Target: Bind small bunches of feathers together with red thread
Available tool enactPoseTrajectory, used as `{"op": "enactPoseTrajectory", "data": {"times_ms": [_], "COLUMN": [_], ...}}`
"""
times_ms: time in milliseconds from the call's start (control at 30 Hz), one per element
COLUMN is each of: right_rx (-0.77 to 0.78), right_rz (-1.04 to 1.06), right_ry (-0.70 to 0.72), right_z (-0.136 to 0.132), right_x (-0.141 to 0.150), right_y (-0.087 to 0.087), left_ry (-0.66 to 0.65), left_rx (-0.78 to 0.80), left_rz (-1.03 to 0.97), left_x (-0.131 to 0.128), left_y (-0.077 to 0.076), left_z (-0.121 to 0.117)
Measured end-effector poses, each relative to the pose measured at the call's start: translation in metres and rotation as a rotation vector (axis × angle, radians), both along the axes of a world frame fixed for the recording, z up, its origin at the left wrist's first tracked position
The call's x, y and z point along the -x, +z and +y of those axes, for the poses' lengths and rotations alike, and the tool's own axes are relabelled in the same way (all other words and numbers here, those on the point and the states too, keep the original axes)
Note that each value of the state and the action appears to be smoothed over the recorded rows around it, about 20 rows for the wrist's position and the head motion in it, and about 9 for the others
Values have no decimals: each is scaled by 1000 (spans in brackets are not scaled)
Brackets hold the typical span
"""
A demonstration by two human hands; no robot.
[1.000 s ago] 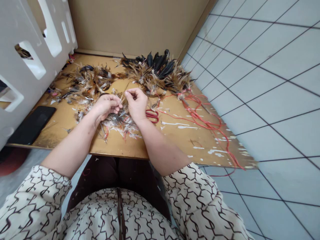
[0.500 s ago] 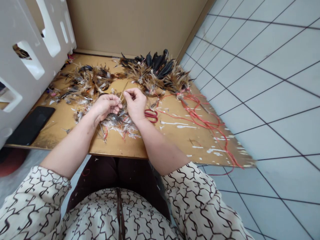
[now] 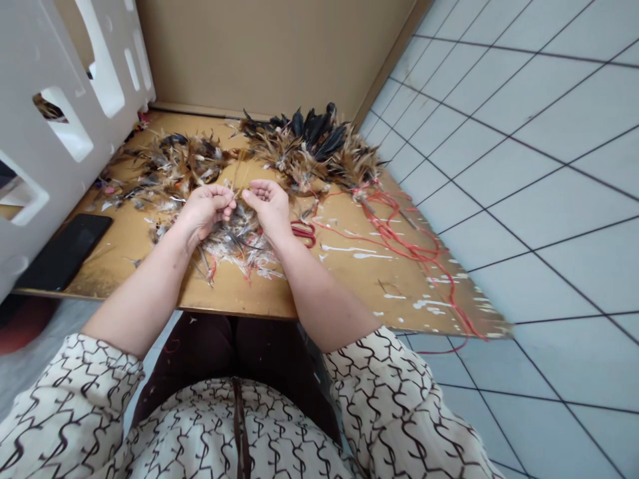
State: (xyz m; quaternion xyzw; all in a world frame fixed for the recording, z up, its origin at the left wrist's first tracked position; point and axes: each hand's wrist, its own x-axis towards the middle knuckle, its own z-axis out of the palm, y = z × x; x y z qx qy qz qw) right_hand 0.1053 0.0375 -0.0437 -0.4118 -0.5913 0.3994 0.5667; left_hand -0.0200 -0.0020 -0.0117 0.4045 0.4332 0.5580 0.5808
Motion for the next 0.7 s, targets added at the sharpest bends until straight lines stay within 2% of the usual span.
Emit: {"op": "enactPoseTrajectory", "data": {"times_ms": [167,433,700], "right_rx": [53,43,119], "right_rz": [0,9,124], "right_ry": [137,75,143], "right_z": [-10,-8,-9], "right_x": [3,3,4], "right_y": [7,8,10], "left_ry": [-47,-72,-136], "left_rx": [1,25,24], "left_rz": [14,30,23], "left_x": [-1,-1,0], "left_y": [1,-1,0], "left_z": [-1,-2,-2]}}
